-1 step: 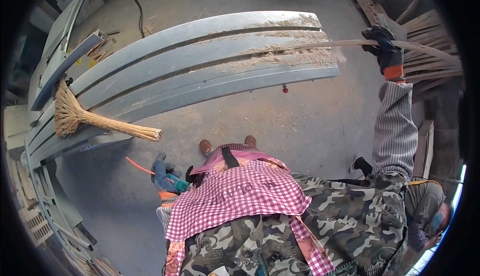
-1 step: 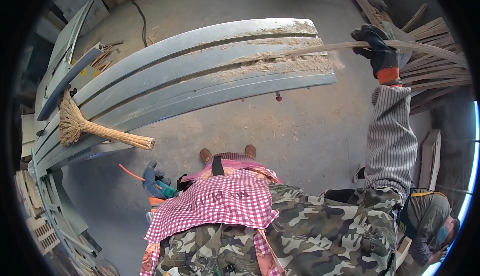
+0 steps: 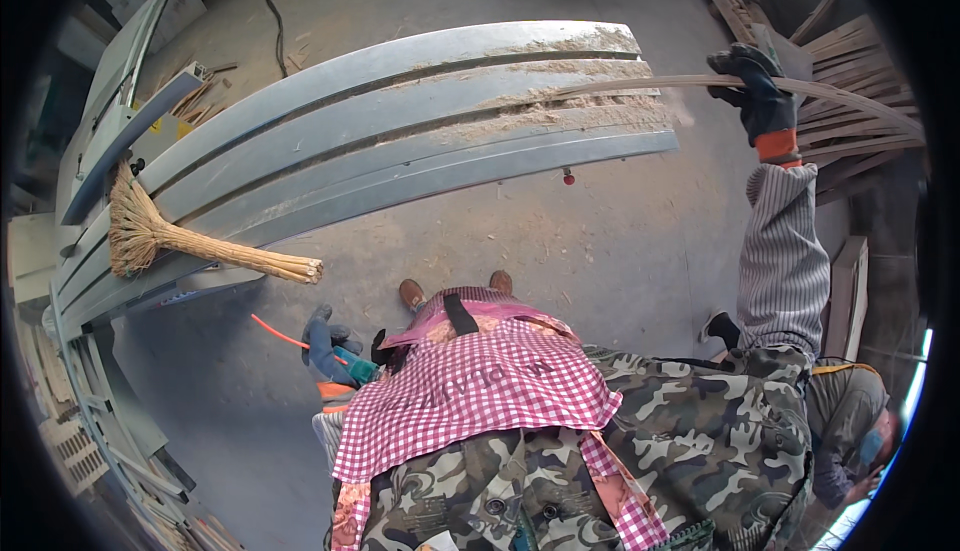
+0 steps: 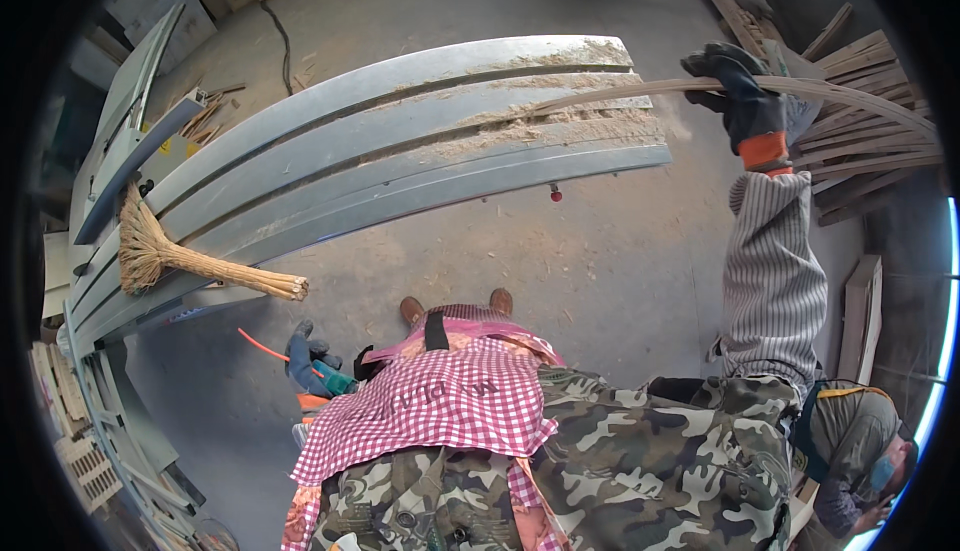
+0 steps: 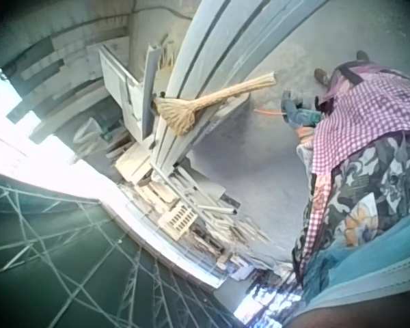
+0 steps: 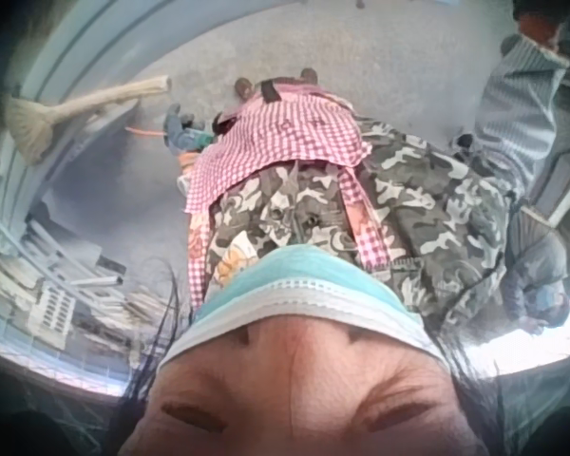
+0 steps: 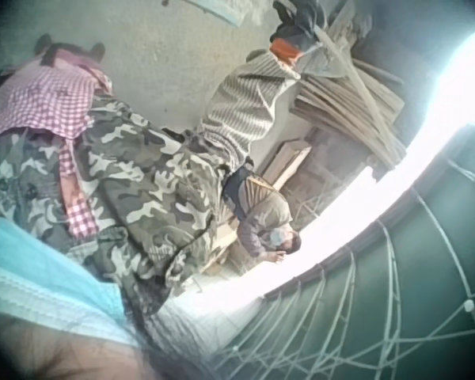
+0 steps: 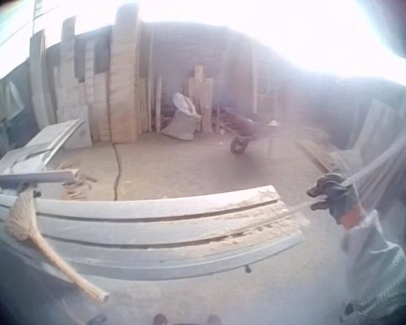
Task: The person sweeps wood shavings and small offcuts from a metal machine surface and the workshop floor using a straw broom. They gather the debris into a pile and then pick up several longer wood offcuts by hand, stacking them with other pieces.
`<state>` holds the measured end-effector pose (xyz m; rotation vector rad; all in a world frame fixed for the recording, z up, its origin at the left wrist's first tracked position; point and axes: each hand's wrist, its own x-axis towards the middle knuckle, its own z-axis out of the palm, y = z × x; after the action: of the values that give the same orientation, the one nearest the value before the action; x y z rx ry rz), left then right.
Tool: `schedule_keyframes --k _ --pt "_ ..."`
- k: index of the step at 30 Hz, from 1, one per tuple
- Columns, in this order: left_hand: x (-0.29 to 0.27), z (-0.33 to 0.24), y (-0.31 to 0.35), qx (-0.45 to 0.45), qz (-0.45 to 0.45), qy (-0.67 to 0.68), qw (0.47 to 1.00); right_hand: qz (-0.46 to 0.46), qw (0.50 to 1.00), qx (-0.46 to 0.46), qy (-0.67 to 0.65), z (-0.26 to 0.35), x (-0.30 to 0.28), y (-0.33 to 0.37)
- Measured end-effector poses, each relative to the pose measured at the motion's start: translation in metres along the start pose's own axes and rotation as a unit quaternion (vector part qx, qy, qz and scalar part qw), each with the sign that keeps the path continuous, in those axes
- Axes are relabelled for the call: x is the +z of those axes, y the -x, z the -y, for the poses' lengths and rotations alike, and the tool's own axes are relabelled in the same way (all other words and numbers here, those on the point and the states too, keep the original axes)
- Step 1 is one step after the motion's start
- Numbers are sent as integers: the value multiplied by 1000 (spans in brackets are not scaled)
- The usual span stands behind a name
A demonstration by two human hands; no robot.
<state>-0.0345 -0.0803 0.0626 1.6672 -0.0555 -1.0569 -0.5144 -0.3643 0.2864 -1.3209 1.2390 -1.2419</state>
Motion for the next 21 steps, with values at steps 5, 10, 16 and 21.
schedule_keyframes --k 5,10,16,21 --pt "20 -2 -2 3 -17 -16 1000 210 977 -20 -36 -52 73 11" --pt "22 -7 2 32 5 -49 998 65 997 42 -5 -38 -11 -7" --pt "7 -5 5 23 -25 -15 999 -228 959 79 149 -17 -112 -30" --pt "-1 -2 2 17 -20 -17 1000 -193 956 10 222 11 -103 -17"
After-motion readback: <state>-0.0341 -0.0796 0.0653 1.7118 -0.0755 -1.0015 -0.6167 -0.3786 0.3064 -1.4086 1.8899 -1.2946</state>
